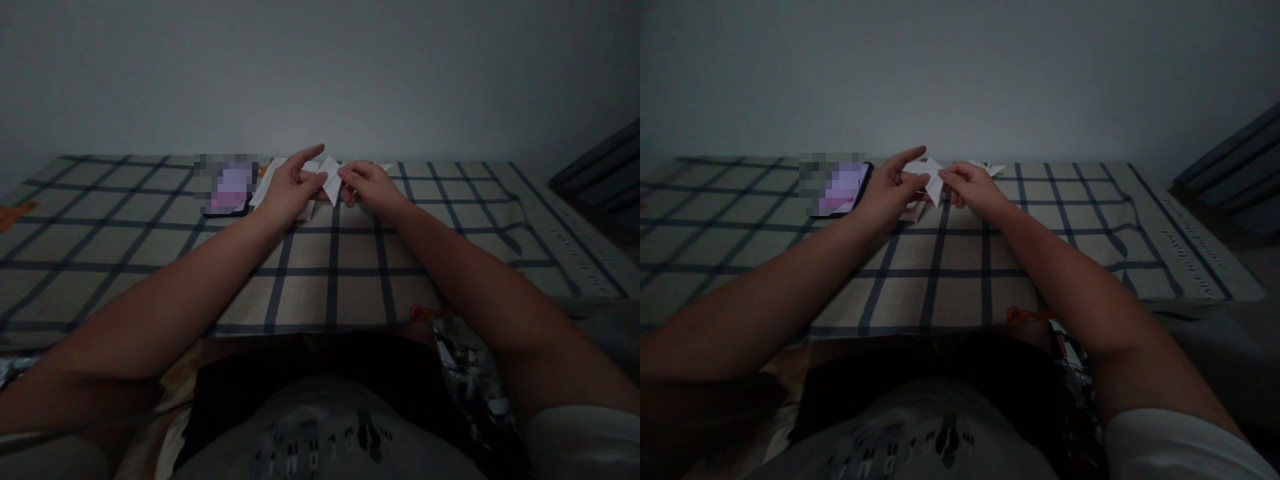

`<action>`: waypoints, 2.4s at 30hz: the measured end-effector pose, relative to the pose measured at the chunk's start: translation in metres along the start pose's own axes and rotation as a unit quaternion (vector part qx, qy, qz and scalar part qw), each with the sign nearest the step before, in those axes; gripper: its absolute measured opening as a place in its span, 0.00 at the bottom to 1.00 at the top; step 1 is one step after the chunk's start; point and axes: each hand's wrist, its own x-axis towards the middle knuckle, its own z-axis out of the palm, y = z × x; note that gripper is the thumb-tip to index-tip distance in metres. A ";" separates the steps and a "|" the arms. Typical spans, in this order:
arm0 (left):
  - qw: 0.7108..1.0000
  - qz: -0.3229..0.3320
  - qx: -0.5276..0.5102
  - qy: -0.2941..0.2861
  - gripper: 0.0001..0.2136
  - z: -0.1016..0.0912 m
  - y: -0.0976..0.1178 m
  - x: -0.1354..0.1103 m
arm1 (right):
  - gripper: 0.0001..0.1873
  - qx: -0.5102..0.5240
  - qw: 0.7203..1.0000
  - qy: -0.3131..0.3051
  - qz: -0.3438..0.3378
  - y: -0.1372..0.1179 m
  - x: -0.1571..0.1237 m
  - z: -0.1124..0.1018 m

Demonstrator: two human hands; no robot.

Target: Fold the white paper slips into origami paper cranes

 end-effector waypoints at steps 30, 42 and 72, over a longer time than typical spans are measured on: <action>0.999 -0.023 0.043 0.018 0.14 0.001 0.003 0.000 | 0.10 -0.061 0.993 -0.102 0.010 -0.010 -0.007 0.002; 0.994 0.001 0.099 0.047 0.19 -0.004 0.002 0.000 | 0.17 -0.247 0.952 -0.115 -0.141 -0.016 -0.011 0.004; 0.992 0.008 0.129 -0.010 0.18 -0.003 0.009 -0.005 | 0.24 -0.147 0.981 -0.111 -0.064 -0.016 -0.012 0.011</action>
